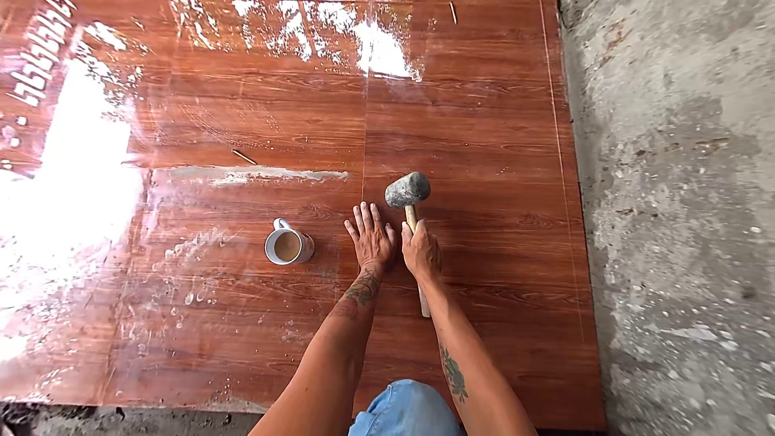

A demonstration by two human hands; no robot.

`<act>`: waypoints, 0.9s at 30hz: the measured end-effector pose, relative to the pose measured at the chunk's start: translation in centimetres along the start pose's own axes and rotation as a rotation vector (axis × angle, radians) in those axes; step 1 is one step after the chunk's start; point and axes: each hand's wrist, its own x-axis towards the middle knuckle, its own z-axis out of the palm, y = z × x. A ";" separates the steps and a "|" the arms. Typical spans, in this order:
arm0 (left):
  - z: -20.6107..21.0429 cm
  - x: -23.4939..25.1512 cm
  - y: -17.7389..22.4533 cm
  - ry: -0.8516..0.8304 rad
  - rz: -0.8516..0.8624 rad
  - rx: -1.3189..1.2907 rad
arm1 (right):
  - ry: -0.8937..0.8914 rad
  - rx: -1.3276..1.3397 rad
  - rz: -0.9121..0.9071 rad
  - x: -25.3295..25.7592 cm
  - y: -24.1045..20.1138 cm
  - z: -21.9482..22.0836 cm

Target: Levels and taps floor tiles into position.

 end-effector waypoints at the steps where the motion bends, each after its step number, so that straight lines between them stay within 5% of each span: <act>1: 0.0 -0.2 -0.1 -0.003 -0.003 0.004 | -0.020 -0.007 0.009 -0.1 0.4 0.2; 27: 0.0 -0.5 -0.4 -0.009 0.033 0.036 | 0.010 0.011 0.069 -7.7 8.1 0.5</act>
